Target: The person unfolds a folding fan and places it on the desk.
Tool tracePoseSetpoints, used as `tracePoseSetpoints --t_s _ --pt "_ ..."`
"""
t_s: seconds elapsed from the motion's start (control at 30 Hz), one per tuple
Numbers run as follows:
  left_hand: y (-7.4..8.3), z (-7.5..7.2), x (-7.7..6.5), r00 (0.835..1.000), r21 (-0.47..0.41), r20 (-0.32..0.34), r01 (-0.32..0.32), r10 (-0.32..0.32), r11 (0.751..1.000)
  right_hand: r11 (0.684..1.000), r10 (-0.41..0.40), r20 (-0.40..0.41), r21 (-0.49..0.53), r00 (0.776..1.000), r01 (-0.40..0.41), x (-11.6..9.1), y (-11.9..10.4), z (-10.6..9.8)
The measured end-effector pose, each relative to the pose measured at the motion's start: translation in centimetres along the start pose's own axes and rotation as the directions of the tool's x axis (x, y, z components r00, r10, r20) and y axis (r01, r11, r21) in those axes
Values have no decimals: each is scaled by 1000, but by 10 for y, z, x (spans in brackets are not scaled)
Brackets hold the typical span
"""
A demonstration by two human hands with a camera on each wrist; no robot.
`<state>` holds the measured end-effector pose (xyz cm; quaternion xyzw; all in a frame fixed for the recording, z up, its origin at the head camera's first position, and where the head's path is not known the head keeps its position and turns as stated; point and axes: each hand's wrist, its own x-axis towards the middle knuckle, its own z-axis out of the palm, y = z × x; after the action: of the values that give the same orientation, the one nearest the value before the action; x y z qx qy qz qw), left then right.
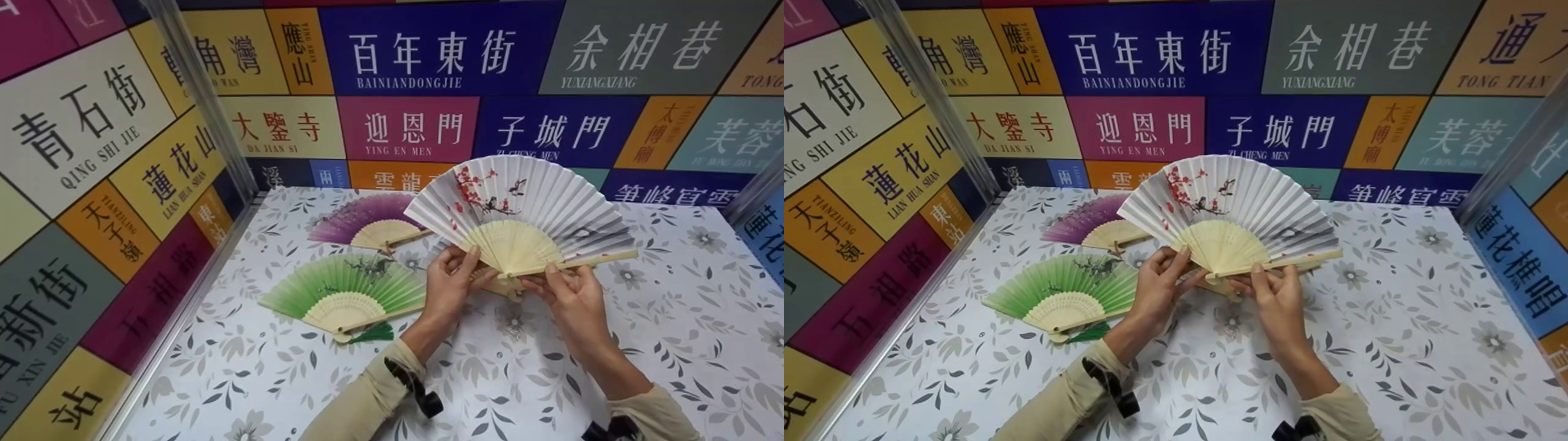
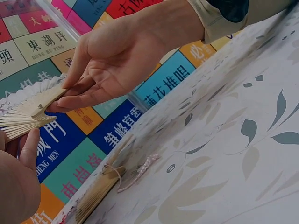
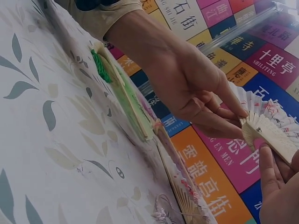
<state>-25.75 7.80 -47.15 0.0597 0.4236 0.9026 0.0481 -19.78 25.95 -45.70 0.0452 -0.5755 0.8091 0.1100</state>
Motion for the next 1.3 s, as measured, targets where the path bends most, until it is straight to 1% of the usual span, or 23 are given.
tracePoseSetpoints --t_s 0.17,0.33,0.53,0.67,0.87,1.1,1.2,1.3 --pt "0 0 1 1000 -7 -28 5 -6 1000 1000 1 14 11 1000 -1 0 2 -1" --pt "-2 -1 1 998 -16 -55 13 -14 1000 1000 27 -3 9 1000 -27 -1 4 -1" --pt "-3 -1 3 996 -32 -84 19 -22 999 998 50 -19 47 999 -49 -1 7 0" --pt "-3 -2 3 994 -30 -109 22 -25 999 996 53 -22 72 998 -51 -1 9 0" --pt "-3 -2 2 991 -44 -128 27 -32 999 996 55 -27 67 998 -53 -2 12 1" --pt "-5 -1 0 982 -79 -184 39 -53 996 995 57 -43 86 997 -53 -3 16 4" --pt "-5 0 -1 976 -79 -210 45 -61 996 993 45 -30 109 999 -42 -3 16 3" --pt "-4 0 -1 973 -87 -220 46 -64 995 988 22 30 152 999 -26 -3 16 1"
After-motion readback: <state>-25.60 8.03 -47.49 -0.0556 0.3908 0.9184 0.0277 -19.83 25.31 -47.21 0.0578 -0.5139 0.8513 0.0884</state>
